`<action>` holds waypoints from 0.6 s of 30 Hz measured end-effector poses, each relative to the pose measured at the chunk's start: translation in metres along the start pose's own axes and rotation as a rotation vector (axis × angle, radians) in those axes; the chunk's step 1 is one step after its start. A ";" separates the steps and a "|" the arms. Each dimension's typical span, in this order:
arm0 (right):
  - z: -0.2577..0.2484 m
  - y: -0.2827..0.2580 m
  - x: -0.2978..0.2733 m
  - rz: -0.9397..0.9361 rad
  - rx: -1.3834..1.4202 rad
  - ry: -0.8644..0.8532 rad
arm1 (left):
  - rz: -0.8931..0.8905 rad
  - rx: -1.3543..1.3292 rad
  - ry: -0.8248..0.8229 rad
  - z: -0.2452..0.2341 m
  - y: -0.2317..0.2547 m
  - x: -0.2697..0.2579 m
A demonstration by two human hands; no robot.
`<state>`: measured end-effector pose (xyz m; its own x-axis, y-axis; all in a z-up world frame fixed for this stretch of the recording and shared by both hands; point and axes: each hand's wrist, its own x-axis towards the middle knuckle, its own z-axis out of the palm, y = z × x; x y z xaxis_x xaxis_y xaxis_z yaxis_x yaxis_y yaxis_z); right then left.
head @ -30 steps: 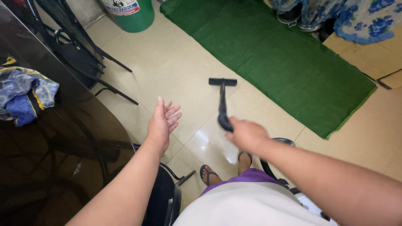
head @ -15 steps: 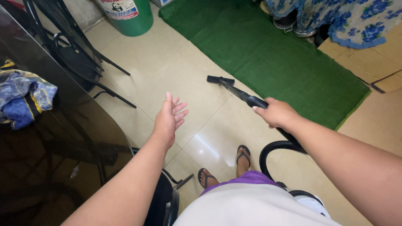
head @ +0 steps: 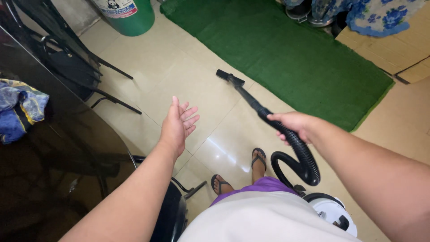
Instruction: Vacuuming the tiled floor around a dining table and kitchen area.
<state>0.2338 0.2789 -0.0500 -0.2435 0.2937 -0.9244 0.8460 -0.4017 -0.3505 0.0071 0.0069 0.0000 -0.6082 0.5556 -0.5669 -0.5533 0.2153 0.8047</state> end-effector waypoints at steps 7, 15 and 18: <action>0.035 0.011 -0.030 -0.289 -0.604 0.192 | 0.000 -0.002 -0.008 0.012 -0.001 0.006; 0.030 -0.003 -0.063 -0.475 -0.870 0.278 | -0.126 0.094 -0.018 0.029 -0.034 0.029; 0.020 -0.006 -0.059 -0.430 -0.685 0.206 | -0.234 0.139 -0.035 0.042 -0.065 0.066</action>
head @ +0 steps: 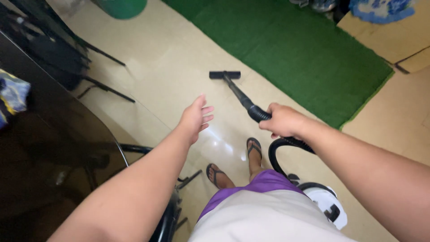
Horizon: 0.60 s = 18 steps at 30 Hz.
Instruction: Vacuuming the tiled floor around a dining table and kitchen area.
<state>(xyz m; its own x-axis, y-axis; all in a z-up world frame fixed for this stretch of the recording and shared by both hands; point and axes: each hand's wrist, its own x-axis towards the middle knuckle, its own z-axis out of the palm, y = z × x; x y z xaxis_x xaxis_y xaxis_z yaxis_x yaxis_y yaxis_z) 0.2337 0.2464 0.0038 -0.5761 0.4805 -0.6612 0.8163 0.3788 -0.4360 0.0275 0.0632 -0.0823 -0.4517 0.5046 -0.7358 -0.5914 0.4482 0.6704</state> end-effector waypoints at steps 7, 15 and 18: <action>-0.002 0.002 -0.003 0.080 0.078 -0.053 | -0.088 0.062 -0.127 0.080 -0.036 0.084; -0.002 0.037 -0.025 0.152 -0.047 -0.166 | -0.417 -0.404 -0.208 0.145 -0.112 0.227; -0.006 0.060 -0.024 0.143 0.082 -0.207 | -0.437 -0.370 -0.073 0.184 -0.126 0.210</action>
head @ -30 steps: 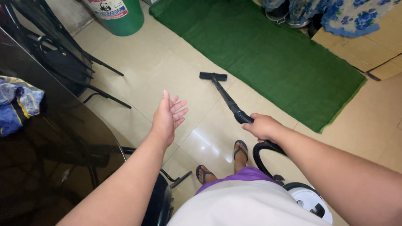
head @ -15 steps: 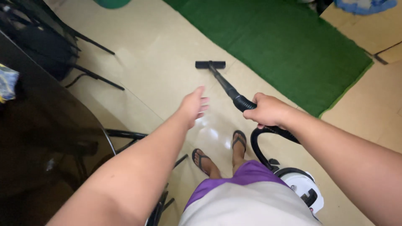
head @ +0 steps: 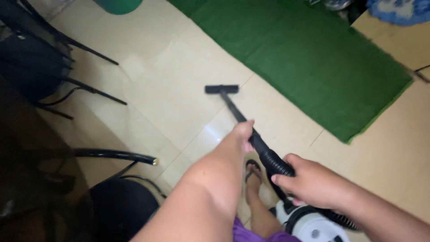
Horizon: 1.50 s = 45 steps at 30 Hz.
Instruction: Vacuuming the tiled floor around a dining table and kitchen area.
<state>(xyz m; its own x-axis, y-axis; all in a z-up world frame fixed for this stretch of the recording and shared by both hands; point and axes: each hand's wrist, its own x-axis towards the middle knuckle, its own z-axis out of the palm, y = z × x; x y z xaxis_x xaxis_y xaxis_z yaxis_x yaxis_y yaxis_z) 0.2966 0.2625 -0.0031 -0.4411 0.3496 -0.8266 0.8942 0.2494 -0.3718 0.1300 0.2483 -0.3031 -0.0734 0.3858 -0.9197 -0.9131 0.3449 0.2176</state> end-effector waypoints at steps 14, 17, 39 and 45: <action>-0.028 -0.035 -0.015 -0.080 0.008 0.060 | 0.430 -0.310 -0.004 0.018 0.056 -0.097; -0.045 -0.051 -0.020 -0.152 0.142 0.038 | 0.493 -0.349 -0.030 0.027 0.086 -0.137; -0.069 -0.059 -0.043 -0.447 -0.096 0.528 | 0.586 -0.350 -0.156 0.067 0.145 -0.226; -0.075 -0.054 0.005 -0.523 -0.264 0.540 | 0.507 -0.378 -0.081 0.065 0.106 -0.150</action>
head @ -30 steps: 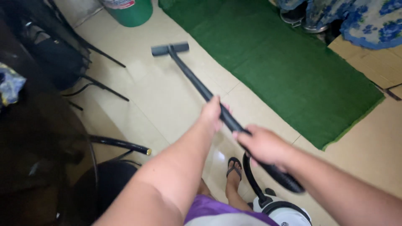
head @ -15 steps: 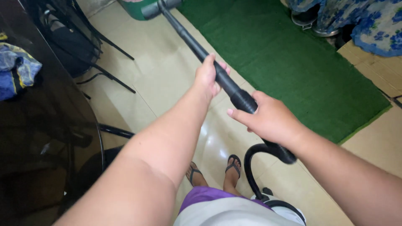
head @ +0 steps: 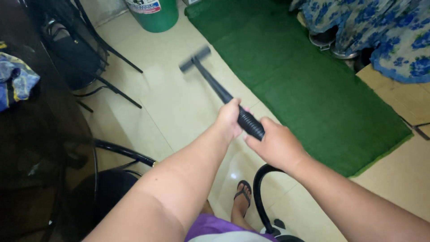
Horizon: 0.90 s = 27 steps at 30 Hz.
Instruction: Vacuuming the tiled floor around a dining table and kitchen area.
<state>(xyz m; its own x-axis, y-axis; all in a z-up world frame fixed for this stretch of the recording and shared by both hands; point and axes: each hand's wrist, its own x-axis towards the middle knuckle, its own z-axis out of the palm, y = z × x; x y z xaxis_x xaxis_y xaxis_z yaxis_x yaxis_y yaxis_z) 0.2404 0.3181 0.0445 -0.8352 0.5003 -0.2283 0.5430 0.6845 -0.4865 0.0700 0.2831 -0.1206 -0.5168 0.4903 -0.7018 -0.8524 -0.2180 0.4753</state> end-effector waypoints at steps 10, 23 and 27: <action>0.005 0.023 -0.011 0.252 0.392 -0.276 | -0.278 0.160 -0.115 -0.037 -0.070 0.055; 0.064 0.105 0.049 0.344 0.058 -0.117 | -0.160 0.773 -0.177 -0.005 -0.028 -0.019; 0.059 0.090 0.074 0.197 0.113 -0.005 | -0.083 0.912 -0.196 -0.014 0.013 -0.056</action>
<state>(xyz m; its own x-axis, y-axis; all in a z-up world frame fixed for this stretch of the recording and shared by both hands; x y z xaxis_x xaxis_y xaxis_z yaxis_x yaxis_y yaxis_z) 0.2226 0.3852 -0.0658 -0.7144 0.6158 -0.3324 0.6829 0.5096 -0.5234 0.0866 0.2413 -0.0826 -0.3632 0.6265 -0.6896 -0.4507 0.5296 0.7186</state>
